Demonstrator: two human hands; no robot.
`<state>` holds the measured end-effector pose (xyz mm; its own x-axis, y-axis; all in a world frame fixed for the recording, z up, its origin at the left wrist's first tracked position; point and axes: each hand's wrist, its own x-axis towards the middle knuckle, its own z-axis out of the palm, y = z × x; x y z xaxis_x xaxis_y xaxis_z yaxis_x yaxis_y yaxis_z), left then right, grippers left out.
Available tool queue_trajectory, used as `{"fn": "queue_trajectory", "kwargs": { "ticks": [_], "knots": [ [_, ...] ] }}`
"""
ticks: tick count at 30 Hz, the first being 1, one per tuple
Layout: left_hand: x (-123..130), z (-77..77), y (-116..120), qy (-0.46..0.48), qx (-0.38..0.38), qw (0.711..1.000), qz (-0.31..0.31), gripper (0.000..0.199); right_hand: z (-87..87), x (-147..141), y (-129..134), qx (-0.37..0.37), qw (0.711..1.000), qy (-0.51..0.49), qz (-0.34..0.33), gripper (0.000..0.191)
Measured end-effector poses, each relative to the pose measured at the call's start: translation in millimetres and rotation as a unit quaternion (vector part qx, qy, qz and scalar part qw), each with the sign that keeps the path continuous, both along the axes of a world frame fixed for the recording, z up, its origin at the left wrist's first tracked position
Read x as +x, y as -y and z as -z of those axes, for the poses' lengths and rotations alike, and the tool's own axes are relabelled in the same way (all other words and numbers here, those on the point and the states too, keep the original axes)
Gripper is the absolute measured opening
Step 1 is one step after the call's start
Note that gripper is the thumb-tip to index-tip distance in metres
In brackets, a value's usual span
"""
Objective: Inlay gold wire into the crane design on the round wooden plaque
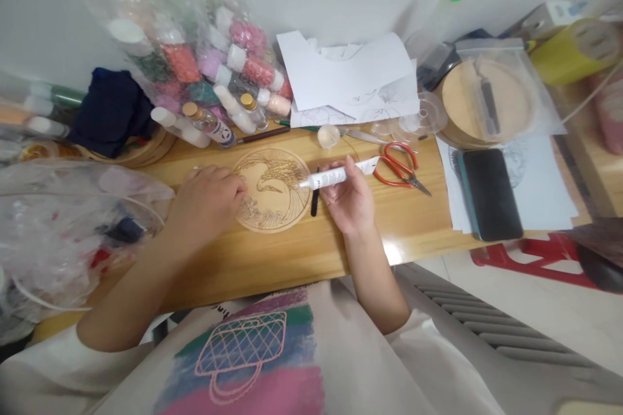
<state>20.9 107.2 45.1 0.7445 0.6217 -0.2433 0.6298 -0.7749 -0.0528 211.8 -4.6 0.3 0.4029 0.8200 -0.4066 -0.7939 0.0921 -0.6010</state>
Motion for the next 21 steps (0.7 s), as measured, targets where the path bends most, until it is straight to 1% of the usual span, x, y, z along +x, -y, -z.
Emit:
{"fn": "queue_trajectory", "kwargs": {
  "ticks": [4, 9, 13, 21],
  "knots": [
    [-2.2, 0.1, 0.0, 0.012, -0.009, 1.0, -0.008, 0.026, -0.7, -0.2, -0.1, -0.011, 1.0, -0.004, 0.0, 0.024],
    [-4.3, -0.5, -3.2, 0.02, -0.042, 0.998, -0.031, 0.023, 1.3, 0.8, 1.3, 0.009, 1.0, 0.006, -0.013, 0.024],
    [-6.7, 0.7, -3.7, 0.024, -0.048, 0.998, -0.045, 0.021, 1.6, 1.0, 1.3, 0.01, 1.0, 0.011, -0.015, 0.024],
    [-8.4, 1.8, -2.6, 0.046, -0.055, 0.996, -0.056, 0.017, -0.4, -0.2, -0.3, 0.006, 1.0, -0.014, -0.005, 0.023]
  ]
}}
